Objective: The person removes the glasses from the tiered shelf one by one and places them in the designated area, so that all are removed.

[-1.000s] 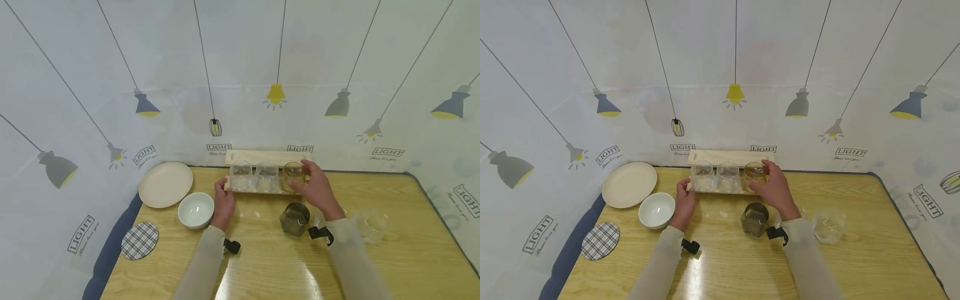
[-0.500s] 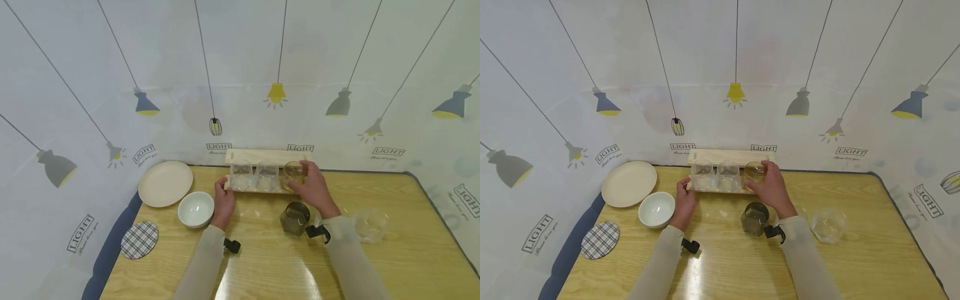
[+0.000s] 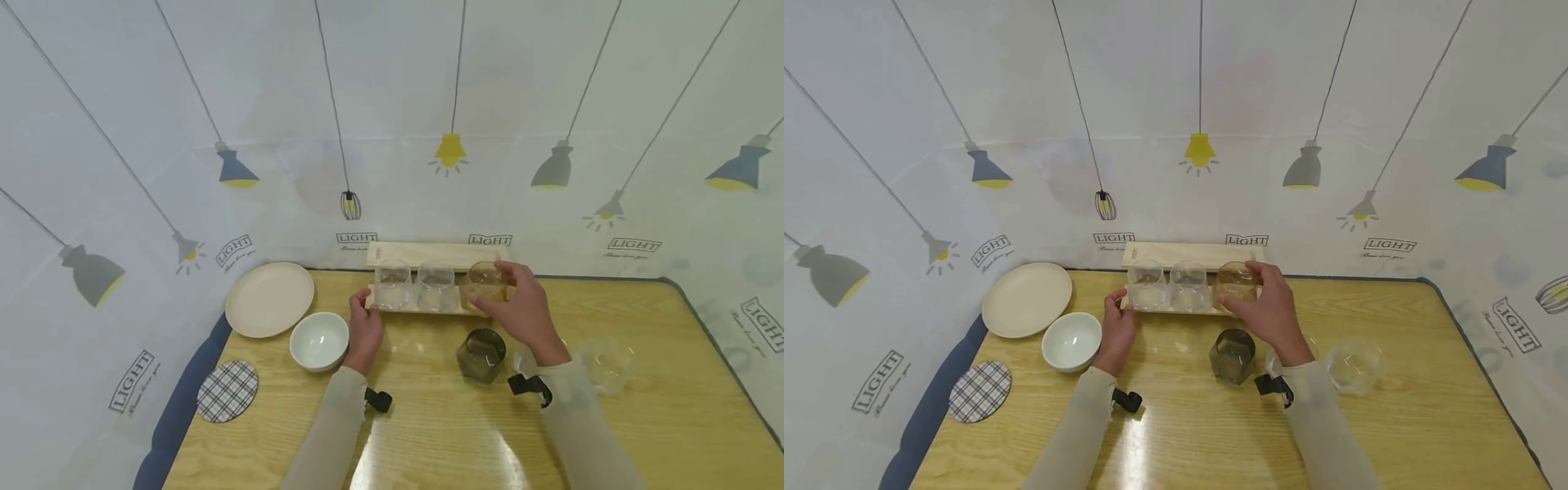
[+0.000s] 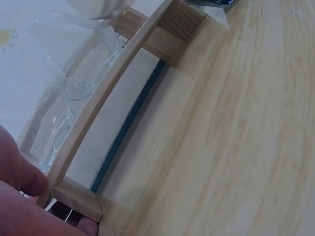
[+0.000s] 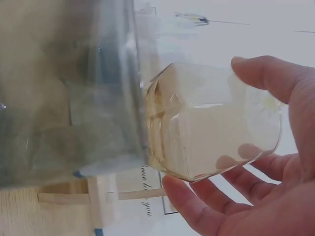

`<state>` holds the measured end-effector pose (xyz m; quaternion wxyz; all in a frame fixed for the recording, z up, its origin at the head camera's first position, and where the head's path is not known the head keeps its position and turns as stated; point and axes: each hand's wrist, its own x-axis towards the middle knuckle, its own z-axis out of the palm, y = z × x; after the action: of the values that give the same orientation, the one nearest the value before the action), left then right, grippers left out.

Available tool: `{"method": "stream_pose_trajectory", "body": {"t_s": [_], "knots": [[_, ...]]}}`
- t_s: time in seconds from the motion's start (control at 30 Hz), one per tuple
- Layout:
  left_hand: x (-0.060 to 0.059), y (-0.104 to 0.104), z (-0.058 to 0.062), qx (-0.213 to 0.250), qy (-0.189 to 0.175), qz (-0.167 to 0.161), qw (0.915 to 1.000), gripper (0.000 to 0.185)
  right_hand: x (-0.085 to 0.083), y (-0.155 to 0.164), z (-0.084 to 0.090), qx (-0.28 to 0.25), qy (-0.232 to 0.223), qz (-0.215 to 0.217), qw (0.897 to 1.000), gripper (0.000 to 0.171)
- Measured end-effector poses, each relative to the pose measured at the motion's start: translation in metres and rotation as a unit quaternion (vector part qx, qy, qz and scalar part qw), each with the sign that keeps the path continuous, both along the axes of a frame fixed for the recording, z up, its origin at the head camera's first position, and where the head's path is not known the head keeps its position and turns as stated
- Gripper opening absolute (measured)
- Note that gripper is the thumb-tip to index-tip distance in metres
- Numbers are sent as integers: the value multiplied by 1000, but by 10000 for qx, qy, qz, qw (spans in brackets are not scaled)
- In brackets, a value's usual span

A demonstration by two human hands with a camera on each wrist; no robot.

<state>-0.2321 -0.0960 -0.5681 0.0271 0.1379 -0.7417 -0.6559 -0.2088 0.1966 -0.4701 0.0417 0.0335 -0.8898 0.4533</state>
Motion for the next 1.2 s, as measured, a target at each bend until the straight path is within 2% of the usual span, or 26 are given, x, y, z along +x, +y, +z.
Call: {"method": "stream_pose_trajectory", "body": {"t_s": [0.43,0.7,0.97,1.2], "knots": [[-3,0,0,-46,-25,50,10000,39,34,10,9,-191,487,321,9981,75],[-3,-1,-2,41,-54,-8,10000,39,60,19,4,-140,779,675,9946,67],[-2,0,-4,-23,21,66,10000,39,85,23,-5,-189,1125,1350,9842,73],[-3,0,-4,-20,11,44,10000,39,106,24,-12,-213,1397,1575,9773,75]]}}
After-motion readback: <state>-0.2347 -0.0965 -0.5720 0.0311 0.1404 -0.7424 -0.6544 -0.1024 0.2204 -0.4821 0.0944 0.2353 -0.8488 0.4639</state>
